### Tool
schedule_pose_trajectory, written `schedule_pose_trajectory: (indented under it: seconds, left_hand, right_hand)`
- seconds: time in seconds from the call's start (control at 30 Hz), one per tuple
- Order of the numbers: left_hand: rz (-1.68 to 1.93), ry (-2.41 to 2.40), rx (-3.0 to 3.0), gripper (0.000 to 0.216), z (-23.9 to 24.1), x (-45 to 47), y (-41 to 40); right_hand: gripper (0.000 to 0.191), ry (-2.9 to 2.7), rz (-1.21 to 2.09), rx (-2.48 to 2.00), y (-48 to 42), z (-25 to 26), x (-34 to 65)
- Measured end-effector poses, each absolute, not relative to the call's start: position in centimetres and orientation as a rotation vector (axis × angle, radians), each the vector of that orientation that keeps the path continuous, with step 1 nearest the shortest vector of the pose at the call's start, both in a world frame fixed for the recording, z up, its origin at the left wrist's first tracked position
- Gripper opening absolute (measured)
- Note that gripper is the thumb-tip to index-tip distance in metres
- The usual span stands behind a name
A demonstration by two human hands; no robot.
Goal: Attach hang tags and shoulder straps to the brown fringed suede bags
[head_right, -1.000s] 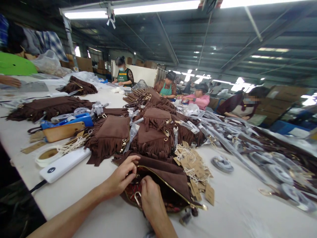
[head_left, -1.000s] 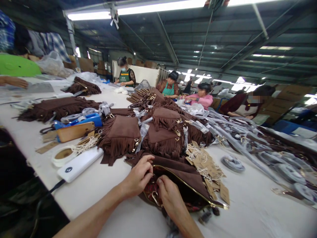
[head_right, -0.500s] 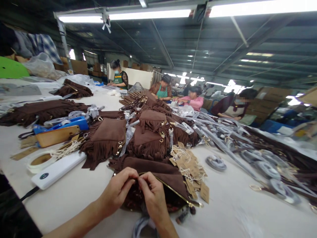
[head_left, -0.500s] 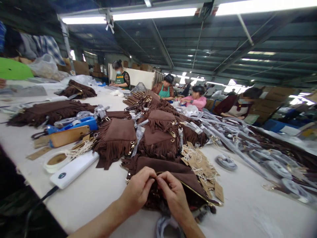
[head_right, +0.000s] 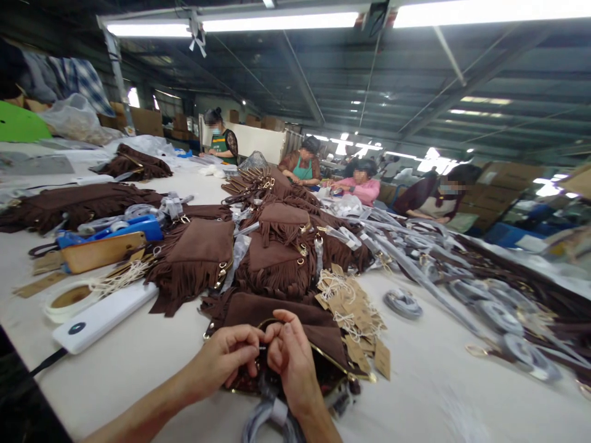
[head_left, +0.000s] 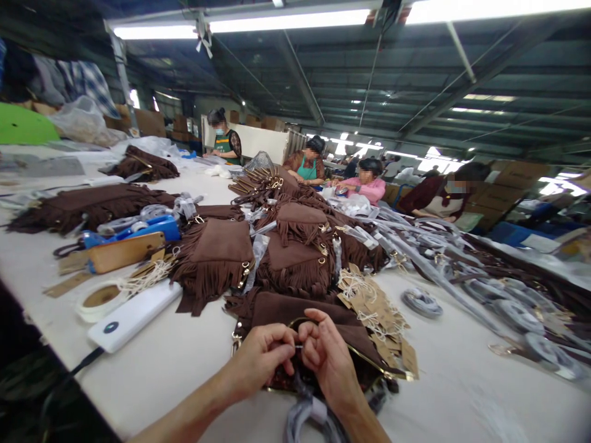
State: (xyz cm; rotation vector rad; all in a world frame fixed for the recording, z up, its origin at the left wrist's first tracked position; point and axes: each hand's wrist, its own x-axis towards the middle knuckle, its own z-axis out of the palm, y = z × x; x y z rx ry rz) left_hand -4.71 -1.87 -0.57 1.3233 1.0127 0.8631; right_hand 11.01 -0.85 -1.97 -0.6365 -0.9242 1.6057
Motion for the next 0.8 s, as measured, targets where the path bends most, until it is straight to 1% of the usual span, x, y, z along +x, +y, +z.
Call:
schedule_pose_trajectory:
  seconds: [0.1, 0.17, 0.3, 0.43, 0.5, 0.6, 0.7, 0.8]
  left_hand:
    - [0.736, 0.947, 1.355, 0.008, -0.7, -4.5, -2.1]
    - [0.747, 0.916, 1.397, 0.007, -0.8, -4.2, -2.2]
    - [0.853, 0.932, 1.381, 0.010, -0.8, -4.2, -2.0]
    - [0.894, 0.920, 1.292, 0.016, -0.9, -4.5, -1.8]
    - [0.893, 0.900, 1.302, 0.018, -1.1, -4.6, -1.8]
    - [0.879, 0.884, 1.336, 0.019, -1.3, -4.7, -2.0]
    - [0.859, 0.868, 1.363, 0.017, -1.3, -4.7, -2.1]
    - [0.847, 0.852, 1.392, 0.015, -1.1, -4.7, -2.1]
  right_hand:
    - [0.032, -0.860, 1.642, -0.582, -0.8, -1.4, 10.9]
    - [0.030, -0.829, 1.660, -0.542, -0.8, -0.7, 10.8]
    - [0.030, -0.719, 1.626, -0.548, -0.4, 0.3, 11.5]
    - [0.030, -0.790, 1.520, -0.739, -0.1, -0.4, 12.8]
    - [0.032, -0.962, 1.471, -0.857, -0.1, -1.1, 13.1]
    - [0.041, -1.187, 1.436, -0.983, -0.2, -1.6, 12.9]
    - [0.047, -1.185, 1.491, -0.979, -0.2, -1.8, 12.3]
    - [0.046, -1.106, 1.560, -0.933, 0.0, -1.7, 11.8]
